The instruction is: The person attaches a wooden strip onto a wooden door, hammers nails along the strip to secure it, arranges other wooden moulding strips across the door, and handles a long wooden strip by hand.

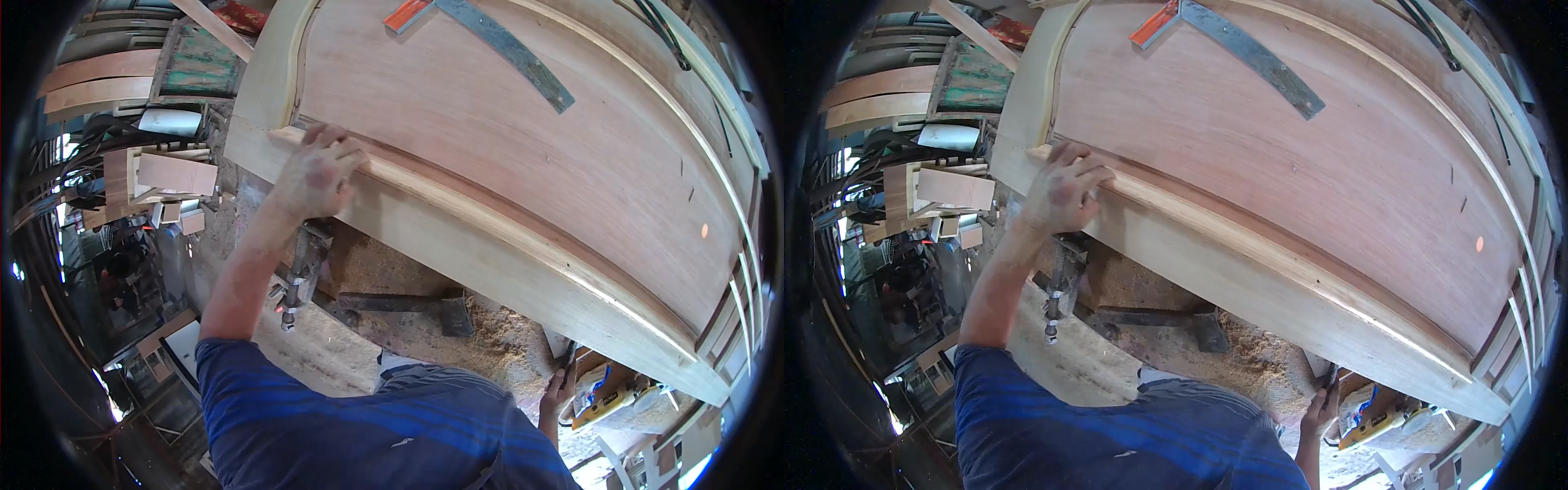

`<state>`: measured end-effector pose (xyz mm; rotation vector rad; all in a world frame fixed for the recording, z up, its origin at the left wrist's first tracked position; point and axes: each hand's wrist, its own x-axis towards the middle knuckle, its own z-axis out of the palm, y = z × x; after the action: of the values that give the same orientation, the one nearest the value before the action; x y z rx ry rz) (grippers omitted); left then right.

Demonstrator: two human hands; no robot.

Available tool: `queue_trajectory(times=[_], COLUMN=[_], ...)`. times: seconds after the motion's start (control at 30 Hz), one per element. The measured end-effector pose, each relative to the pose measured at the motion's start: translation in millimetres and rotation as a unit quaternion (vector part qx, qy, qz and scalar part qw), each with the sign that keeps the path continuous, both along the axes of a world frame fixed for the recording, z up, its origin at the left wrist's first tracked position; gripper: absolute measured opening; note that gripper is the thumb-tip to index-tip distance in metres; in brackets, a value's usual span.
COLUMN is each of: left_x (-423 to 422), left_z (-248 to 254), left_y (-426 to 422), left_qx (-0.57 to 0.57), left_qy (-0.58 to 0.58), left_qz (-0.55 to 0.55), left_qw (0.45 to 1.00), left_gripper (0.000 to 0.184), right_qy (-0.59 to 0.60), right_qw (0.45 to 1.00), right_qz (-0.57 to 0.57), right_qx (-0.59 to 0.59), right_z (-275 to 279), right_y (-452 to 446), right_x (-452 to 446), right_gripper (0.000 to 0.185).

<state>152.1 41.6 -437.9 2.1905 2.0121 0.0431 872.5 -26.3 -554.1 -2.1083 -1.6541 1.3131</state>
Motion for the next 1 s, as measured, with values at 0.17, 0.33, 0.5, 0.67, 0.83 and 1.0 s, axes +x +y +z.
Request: queue_trajectory(times=[0.17,0.33,0.5,0.67,0.83,1.0], left_x=[-31.6,-75.9,-94.4,-104.3,-116.6,-137.0], left_z=[10.3,17.3,14.6,15.6,11.0,-3.3], left_y=[-7.6,-22.4,-22.7,-24.0,-32.0,-41.7], left_qx=[-0.04,-0.049,-0.074,-0.124,-0.135,-0.114], left_qy=[0.044,0.12,0.174,0.206,0.267,0.29], left_qz=[0.024,0.037,0.056,0.098,0.116,0.121], left_qw=[0.998,0.991,0.98,0.966,0.947,0.943], left_gripper=[0.043,0.041,0.033,0.024,0.021,0.018], right_qy=[-0.004,0.016,0.038,0.027,-0.001,0.008], right_qw=[1.0,1.0,0.999,0.993,0.992,0.989], right_qz=[0.028,0.026,0.011,0.039,0.06,0.05], right_qx=[0.01,-0.001,0.011,0.104,0.11,0.137], right_z=[-15.7,-18.3,-3.3,-15.2,22.1,29.1], right_y=[-3.5,-5.0,5.2,-6.0,2.9,-12.9], right_x=[27.2,25.3,4.2,10.4,-5.9,-4.0], right_gripper=[0.055,0.057,0.056,0.053,0.045,0.047])
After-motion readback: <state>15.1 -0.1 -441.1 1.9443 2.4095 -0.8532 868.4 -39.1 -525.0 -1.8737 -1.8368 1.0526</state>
